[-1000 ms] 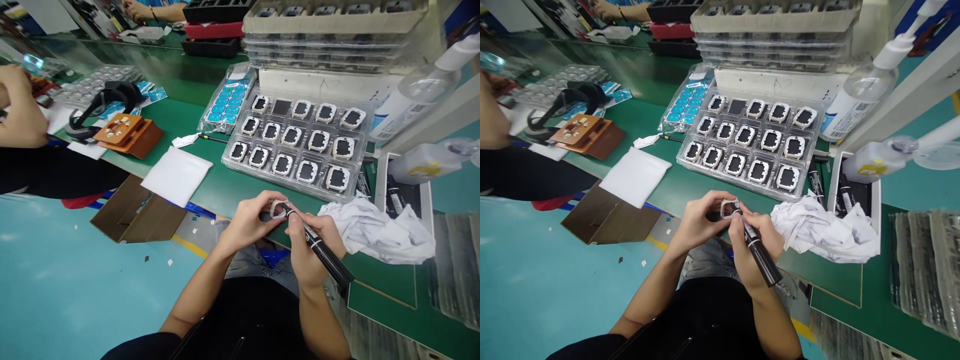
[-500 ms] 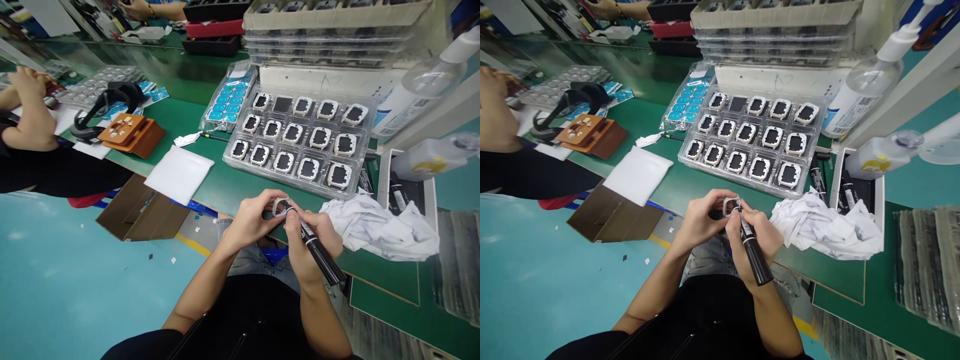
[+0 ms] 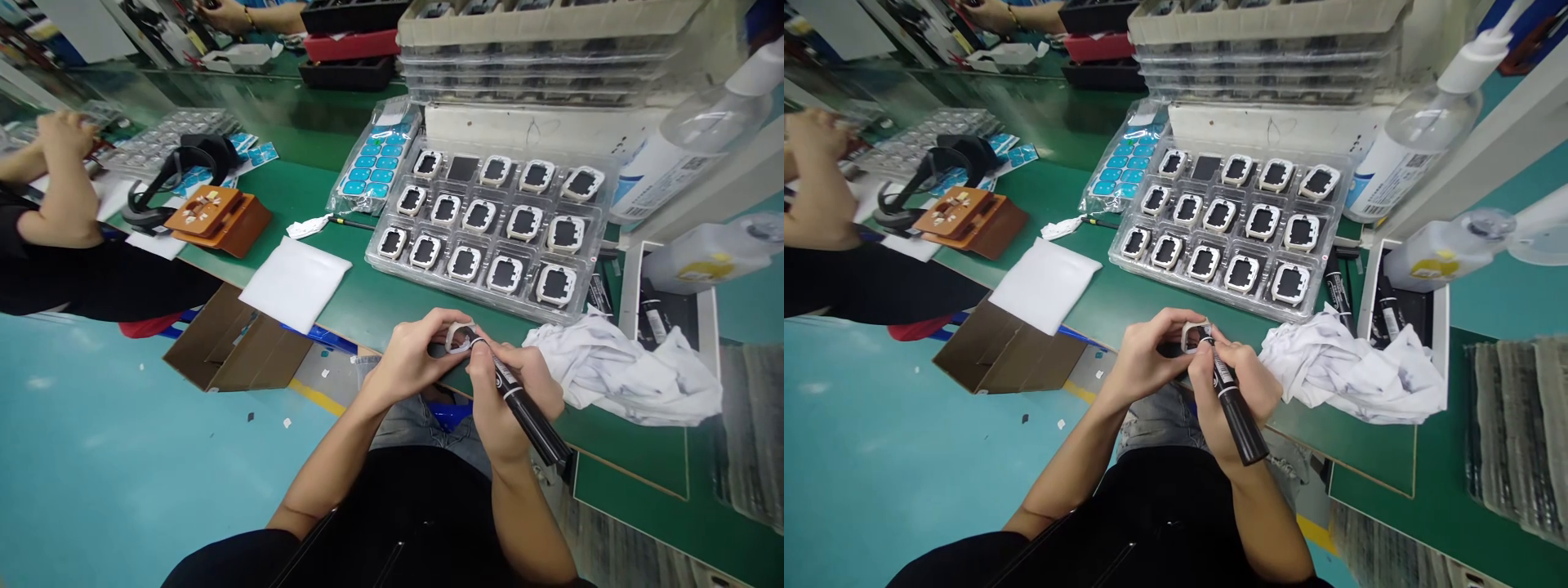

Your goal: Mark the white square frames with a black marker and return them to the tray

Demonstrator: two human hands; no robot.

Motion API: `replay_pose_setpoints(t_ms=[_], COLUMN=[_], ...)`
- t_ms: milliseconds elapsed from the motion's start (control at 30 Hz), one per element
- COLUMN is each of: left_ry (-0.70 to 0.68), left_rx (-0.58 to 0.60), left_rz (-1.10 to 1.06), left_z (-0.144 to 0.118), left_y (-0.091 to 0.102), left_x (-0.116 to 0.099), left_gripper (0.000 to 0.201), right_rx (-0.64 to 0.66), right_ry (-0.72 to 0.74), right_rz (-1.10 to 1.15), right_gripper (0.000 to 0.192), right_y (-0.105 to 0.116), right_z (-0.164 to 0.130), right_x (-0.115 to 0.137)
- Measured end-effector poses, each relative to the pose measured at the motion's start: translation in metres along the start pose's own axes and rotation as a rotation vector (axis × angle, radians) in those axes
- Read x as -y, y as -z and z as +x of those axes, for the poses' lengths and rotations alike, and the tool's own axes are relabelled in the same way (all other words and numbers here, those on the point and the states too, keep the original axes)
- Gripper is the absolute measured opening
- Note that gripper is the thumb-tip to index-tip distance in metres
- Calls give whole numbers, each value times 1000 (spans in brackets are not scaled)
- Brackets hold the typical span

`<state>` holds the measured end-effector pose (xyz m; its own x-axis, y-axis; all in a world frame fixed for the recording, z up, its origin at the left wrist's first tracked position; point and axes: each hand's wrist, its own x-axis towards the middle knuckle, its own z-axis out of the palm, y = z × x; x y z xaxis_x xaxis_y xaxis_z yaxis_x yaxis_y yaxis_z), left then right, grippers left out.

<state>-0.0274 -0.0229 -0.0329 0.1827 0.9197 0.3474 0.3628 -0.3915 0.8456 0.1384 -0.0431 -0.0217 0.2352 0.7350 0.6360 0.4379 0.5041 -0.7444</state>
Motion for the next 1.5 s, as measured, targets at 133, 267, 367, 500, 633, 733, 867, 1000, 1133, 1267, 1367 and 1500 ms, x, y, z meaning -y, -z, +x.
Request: replay_pose_setpoints(t_ms=[133,267,367,500,633,733,867,1000,1133,1267,1367,1500], left_ry=[21,59,92,144,125,71,2,-5,-32,-81,-80,-30], left_rx=[0,6,13,23,14,5,-2,2,-9,-35,-36,-37], left_rz=[7,-58,-179,-252,-225,-182,-98,-23,28,87,114,67], left_z=[-1,1,3,4,2,1,1,1,0,-1,-1,-1], left_y=[0,1,1,1,0,0,1,2,1,1,1,0], left_x=[1,-1,-3,-3,-2,-2,-4,-3,0,1,1,0], left_gripper=[36,37,39,44,45,41,36,35,35,33,31,32], right_rx=[-6,11,10,-15,1,9,-4,-8,0,8,18,25], right_ry=[-15,-50,-66,-77,-89,-98,-85,-91,-88,-72,-68,-60], right_rz=[-17,-10,41,56,71,81,55,42,29,29,26,15], right_gripper=[14,17,16,16,15,14,15,18,18,15,13,16], right_y=[1,3,4,4,4,4,4,3,3,4,4,5], right_z=[-1,-3,-5,-7,-8,-8,-8,-9,-8,-6,-4,-5], right_x=[0,-2,-4,-5,-6,-5,-5,-6,-6,-4,-4,-4])
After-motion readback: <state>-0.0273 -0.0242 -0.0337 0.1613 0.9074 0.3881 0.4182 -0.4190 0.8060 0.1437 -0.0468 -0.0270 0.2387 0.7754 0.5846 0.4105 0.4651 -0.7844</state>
